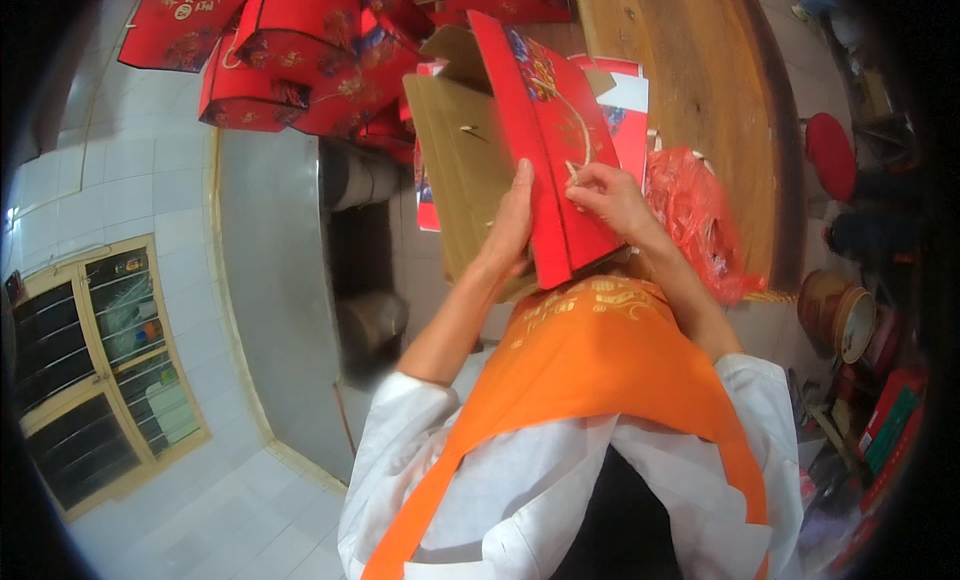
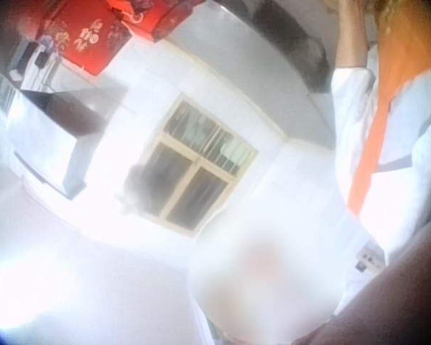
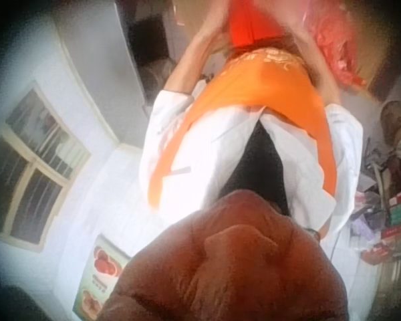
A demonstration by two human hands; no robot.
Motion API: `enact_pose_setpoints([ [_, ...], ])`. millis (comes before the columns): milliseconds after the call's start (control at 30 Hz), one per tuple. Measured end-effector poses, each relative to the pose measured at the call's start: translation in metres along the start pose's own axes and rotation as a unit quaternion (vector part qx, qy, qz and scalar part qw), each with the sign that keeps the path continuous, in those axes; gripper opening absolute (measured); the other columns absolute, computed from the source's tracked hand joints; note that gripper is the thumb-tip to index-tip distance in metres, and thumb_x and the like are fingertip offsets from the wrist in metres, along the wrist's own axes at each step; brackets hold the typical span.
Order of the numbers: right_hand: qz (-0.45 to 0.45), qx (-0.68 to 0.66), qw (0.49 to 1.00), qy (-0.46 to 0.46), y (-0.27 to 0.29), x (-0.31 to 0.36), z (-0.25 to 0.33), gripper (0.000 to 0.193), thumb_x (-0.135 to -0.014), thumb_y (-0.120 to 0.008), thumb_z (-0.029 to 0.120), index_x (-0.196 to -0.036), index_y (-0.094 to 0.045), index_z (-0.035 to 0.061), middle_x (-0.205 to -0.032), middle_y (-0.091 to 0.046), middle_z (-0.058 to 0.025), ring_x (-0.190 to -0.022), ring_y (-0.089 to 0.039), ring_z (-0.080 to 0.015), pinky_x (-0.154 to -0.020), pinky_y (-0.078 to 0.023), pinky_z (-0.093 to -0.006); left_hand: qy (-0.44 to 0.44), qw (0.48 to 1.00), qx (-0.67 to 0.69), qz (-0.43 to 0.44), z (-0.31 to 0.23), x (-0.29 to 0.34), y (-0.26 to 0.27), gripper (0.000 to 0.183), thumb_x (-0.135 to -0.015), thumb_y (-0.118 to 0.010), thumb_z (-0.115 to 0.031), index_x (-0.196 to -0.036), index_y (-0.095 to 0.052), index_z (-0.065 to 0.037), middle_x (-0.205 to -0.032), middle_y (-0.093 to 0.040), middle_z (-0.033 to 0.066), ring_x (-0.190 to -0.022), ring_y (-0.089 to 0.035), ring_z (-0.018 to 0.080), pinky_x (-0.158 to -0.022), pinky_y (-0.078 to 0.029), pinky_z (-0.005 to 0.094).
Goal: The person assembles red decorative gift boxes by folding cardboard, inserting white foam inserts, and tying rope handles. The person stacks the completed boxes on a wooden table in a commercial kitchen.
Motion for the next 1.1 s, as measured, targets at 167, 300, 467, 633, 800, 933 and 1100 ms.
enact_pose_setpoints([
  [167,0.003,-0.122,0.986,-0.109,0.024,0.004,-0.029,0.012,-0.079,-0.061,0.013,-0.078,-0.056,0.0016,-0.068,-0.056,-0.0016,-0.062,-0.050,-0.0074,-0.058,-0.042,-0.0213,0.019,0.985,0.072,0.154,0.013,-0.010,-0.023,0.067,-0.088,-0.021,-0.056,-0.113,-0.046,0.001,-0.103,-0.055,0.0100,-0.095,-0.053,0.0161,-0.085,-0.042,0.0307],
  [300,0.000,-0.087,0.991,-0.106,0.030,0.006,-0.026,0.012,-0.079,-0.061,0.013,-0.076,-0.057,0.0024,-0.066,-0.056,-0.0013,-0.061,-0.050,-0.0072,-0.058,-0.041,-0.0200,-0.206,0.918,-0.322,0.103,0.040,-0.030,-0.016,0.021,-0.083,-0.048,-0.016,-0.094,-0.058,-0.001,-0.086,-0.063,0.0147,-0.085,-0.060,0.0240,-0.073,-0.045,0.0334],
  [467,-0.014,0.002,0.998,-0.068,0.045,0.005,-0.021,0.016,-0.082,-0.058,0.015,-0.077,-0.059,0.0005,-0.070,-0.059,-0.0023,-0.065,-0.053,-0.0067,-0.060,-0.042,-0.0208,-0.230,0.845,-0.477,0.080,0.026,-0.041,-0.029,0.016,-0.079,-0.049,-0.010,-0.091,-0.056,-0.003,-0.070,-0.057,0.0190,-0.068,-0.059,0.0346,-0.062,-0.045,0.0388],
  [633,-0.044,0.041,0.998,-0.033,0.048,0.007,-0.017,0.027,-0.085,-0.054,0.021,-0.098,-0.057,-0.0021,-0.088,-0.060,-0.0072,-0.080,-0.056,-0.0125,-0.073,-0.045,-0.0253,-0.502,0.569,-0.641,0.119,0.003,-0.022,-0.037,0.019,-0.075,-0.048,-0.007,-0.091,-0.056,-0.003,-0.100,-0.054,0.0144,-0.096,-0.051,0.0286,-0.077,-0.044,0.0363],
  [800,-0.107,0.126,0.985,-0.054,0.063,-0.005,-0.080,0.055,-0.080,-0.060,0.033,-0.120,-0.041,0.0003,-0.113,-0.051,-0.0161,-0.105,-0.048,-0.0232,-0.088,-0.039,-0.0331,-0.432,0.494,-0.750,0.083,-0.021,-0.009,-0.006,0.021,-0.072,-0.047,-0.006,-0.091,-0.054,-0.001,-0.129,-0.038,0.0157,-0.121,-0.032,0.0319,-0.100,-0.027,0.0424],
  [933,-0.097,0.045,0.985,-0.138,0.059,0.006,-0.127,0.063,-0.079,-0.060,0.039,-0.124,-0.037,0.0013,-0.117,-0.047,-0.0169,-0.110,-0.044,-0.0242,-0.091,-0.036,-0.0351,-0.420,0.582,-0.692,-0.079,-0.025,0.012,0.032,0.027,-0.081,-0.047,-0.011,-0.104,-0.052,0.000,-0.132,-0.033,0.0175,-0.122,-0.031,0.0329,-0.102,-0.023,0.0406],
  [1100,0.033,-0.128,0.947,-0.293,0.020,0.020,-0.144,0.051,-0.083,-0.056,0.035,-0.119,-0.041,0.0024,-0.110,-0.052,-0.0094,-0.103,-0.049,-0.0181,-0.088,-0.039,-0.0333,-0.122,0.976,-0.183,-0.003,0.019,0.047,0.067,0.039,-0.086,-0.046,-0.014,-0.123,-0.039,-0.002,-0.126,-0.040,0.0194,-0.117,-0.038,0.0344,-0.096,-0.031,0.0348],
])
Point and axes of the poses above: each hand's wrist, its own x-axis away from the middle knuckle, its own y-axis out of the back of the hand, z = x × y, the point moved 6 cm from there along -x, towards the middle knuckle
